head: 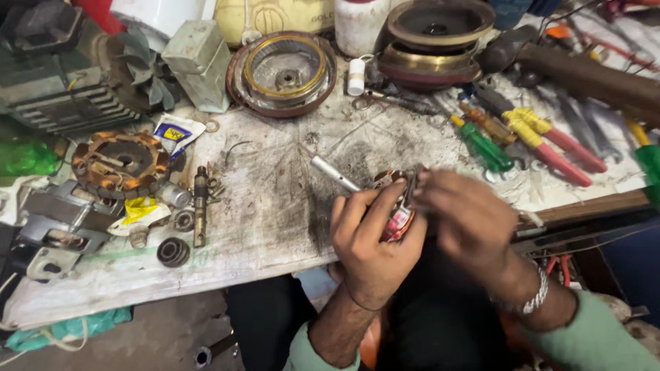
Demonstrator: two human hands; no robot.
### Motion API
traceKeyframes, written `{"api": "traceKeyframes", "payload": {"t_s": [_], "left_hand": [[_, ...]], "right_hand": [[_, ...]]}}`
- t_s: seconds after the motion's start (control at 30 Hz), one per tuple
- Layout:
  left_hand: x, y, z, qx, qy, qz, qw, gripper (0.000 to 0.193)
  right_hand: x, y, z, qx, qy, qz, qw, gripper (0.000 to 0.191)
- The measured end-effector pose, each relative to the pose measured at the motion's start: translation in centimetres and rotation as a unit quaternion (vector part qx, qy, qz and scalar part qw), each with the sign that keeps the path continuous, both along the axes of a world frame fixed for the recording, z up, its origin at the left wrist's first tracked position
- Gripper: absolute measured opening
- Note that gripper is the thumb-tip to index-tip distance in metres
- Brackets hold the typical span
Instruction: The person holds a small cylindrical motor component with copper windings and red insulation in the left hand and sands its surface with a sanding block in the right hand. The person rotates the component to sand different sides while maintaining a steady grip.
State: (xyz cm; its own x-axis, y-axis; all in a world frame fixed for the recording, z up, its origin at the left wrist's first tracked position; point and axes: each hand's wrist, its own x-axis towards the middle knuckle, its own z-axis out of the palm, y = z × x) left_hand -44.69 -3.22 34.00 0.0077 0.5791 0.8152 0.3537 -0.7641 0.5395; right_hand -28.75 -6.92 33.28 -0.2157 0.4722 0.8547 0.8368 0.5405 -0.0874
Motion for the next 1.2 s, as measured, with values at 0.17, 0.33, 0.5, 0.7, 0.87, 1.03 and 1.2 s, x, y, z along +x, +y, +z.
{"api": "traceKeyframes", "payload": {"t_s": [0.17, 0.33, 0.5, 0.7, 0.87, 1.03, 1.2], "left_hand": [[0.1, 0.2, -0.1, -0.007, -0.004, -0.005, 1.0, 0.034], [-0.1, 0.4, -0.3, -0.009, -0.008, -0.013, 1.0, 0.039], [0.0, 0.7, -0.4, -0.003, -0.014, -0.014, 1.0, 0.04], [0.2, 0.7, -0.4, -0.002, -0.014, -0.007, 1.0, 0.037], [0.1, 0.5, -0.5, -0.01, -0.016, -0.019, 1.0, 0.037], [-0.2, 0.8, -0.3, -0.009, -0.019, -0.016, 1.0, 0.037], [-0.5, 0.7, 0.0, -0.018, -0.02, -0.023, 0.999, 0.037]], "right_hand": [[-0.1, 0.5, 0.9, -0.012, -0.014, 0.065, 0.998, 0.03], [-0.4, 1.1, 1.8, 0.024, -0.025, 0.136, 0.99, 0.027], [-0.5, 1.2, 1.7, 0.0, 0.021, 0.081, 0.996, 0.026], [-0.1, 0.9, 0.6, -0.043, 0.055, 0.019, 0.997, 0.03], [-0.6, 0.7, 1.2, -0.048, 0.06, 0.033, 0.996, 0.032], [-1.4, 1.2, 2.2, -0.001, 0.044, 0.066, 0.997, 0.03], [-0.7, 1.5, 1.1, -0.065, 0.107, 0.031, 0.992, 0.028]]}}
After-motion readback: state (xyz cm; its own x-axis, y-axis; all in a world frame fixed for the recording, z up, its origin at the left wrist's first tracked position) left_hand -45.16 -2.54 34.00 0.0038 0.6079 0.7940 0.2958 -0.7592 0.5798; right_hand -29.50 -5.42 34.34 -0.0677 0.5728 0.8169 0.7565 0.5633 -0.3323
